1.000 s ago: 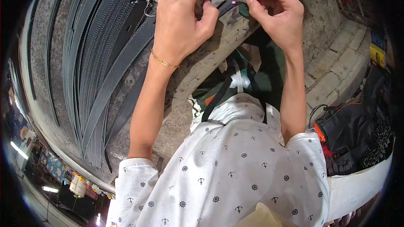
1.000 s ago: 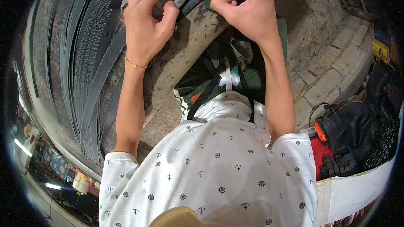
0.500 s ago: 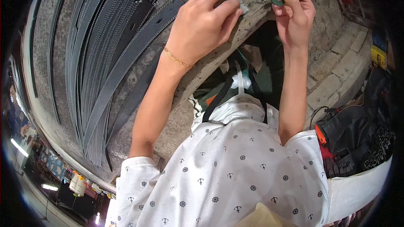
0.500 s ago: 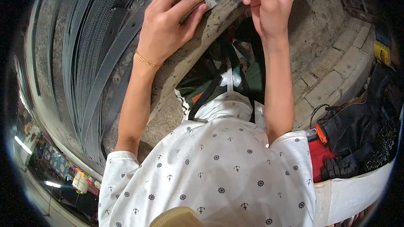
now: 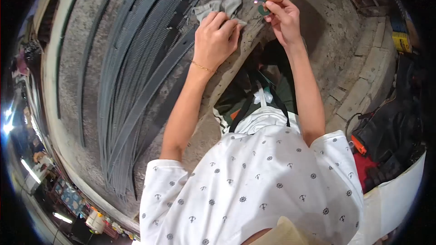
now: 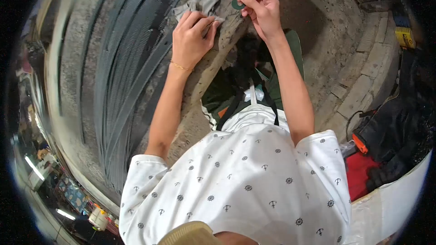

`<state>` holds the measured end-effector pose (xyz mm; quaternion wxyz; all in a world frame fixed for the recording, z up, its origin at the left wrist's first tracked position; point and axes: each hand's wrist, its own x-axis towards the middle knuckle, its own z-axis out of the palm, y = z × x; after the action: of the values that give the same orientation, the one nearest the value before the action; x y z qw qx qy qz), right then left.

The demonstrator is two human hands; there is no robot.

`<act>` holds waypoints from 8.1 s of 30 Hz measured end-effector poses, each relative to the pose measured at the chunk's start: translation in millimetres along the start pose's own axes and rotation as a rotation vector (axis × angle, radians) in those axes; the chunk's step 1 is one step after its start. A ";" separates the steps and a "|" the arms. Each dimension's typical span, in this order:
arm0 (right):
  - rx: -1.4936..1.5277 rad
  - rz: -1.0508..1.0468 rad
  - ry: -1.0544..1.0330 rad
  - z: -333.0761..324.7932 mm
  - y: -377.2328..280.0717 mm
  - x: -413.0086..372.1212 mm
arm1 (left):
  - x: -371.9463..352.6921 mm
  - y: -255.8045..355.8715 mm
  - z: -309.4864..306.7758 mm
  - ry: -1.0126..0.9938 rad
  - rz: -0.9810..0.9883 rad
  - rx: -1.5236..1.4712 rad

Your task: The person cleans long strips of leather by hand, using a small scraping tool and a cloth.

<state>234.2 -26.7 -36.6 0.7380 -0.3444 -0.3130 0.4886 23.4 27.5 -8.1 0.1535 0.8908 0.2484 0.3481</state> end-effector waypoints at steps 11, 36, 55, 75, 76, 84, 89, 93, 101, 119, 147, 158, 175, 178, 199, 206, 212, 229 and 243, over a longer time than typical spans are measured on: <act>0.049 0.027 0.106 -0.7 8.6 4.5 | 7.0 10.3 -9.1 0.254 -0.062 0.333; -0.828 -0.108 -0.266 23.2 -4.5 41.2 | -25.7 23.5 -6.6 -0.011 -0.254 0.478; -0.969 -0.144 -0.360 28.8 -0.5 36.6 | -26.7 13.5 -1.7 0.081 -0.217 0.388; -0.572 -0.078 -0.041 24.1 1.3 46.6 | -6.7 23.0 5.1 0.050 -0.191 0.161; -0.552 -0.051 -0.042 23.6 1.4 47.6 | -5.8 20.6 6.6 0.054 -0.187 0.161; -0.448 -0.023 -0.016 27.1 -1.0 50.1 | -3.6 21.6 9.4 -0.059 -0.223 0.350; -0.222 0.007 0.043 25.6 -10.3 45.7 | -7.2 19.8 10.4 0.047 -0.146 0.270; -0.185 0.026 0.079 6.7 -31.1 35.9 | -6.2 19.9 12.0 0.138 -0.114 0.192; -0.779 -0.122 0.134 -1.0 -89.4 19.4 | -8.2 20.7 6.2 0.102 -0.174 0.164; -1.421 -0.605 -0.328 -28.1 -65.9 -19.9 | -11.8 25.0 -0.9 0.095 -0.315 0.115; -1.584 -0.592 -0.117 -12.4 -52.8 -23.1 | 0.4 21.3 13.2 0.068 -0.313 0.431; -0.271 0.036 0.345 -47.8 -41.0 2.4 | -2.8 15.7 18.2 0.077 -0.388 0.396; -0.494 0.045 0.201 -64.8 -43.0 17.4 | -7.7 8.9 31.6 0.110 -0.394 0.384; -0.352 -0.036 0.374 -78.7 -62.2 9.0 | 24.0 20.8 45.2 0.135 -0.378 0.214; -0.528 0.026 0.384 -111.6 -113.8 -11.5 | 6.0 14.1 -30.3 -0.145 -0.140 0.296; -0.473 0.056 0.272 -81.8 -93.6 -19.2 | -12.8 15.7 0.4 -0.077 -0.102 0.414; -0.488 0.096 0.213 -69.6 -90.9 -29.3 | -18.3 11.6 1.6 -0.062 -0.099 0.361; -1.150 0.126 -0.249 -30.6 -90.8 61.7 | -17.9 20.7 -4.8 -0.080 -0.044 0.313; -1.531 0.118 -0.656 -5.6 -92.8 97.4 | -18.3 18.5 -4.0 -0.055 -0.049 0.287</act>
<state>317.4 36.9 48.0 0.1447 -0.6068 -0.7391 0.2542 15.2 2.5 -6.9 0.0397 0.9065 0.3132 0.2805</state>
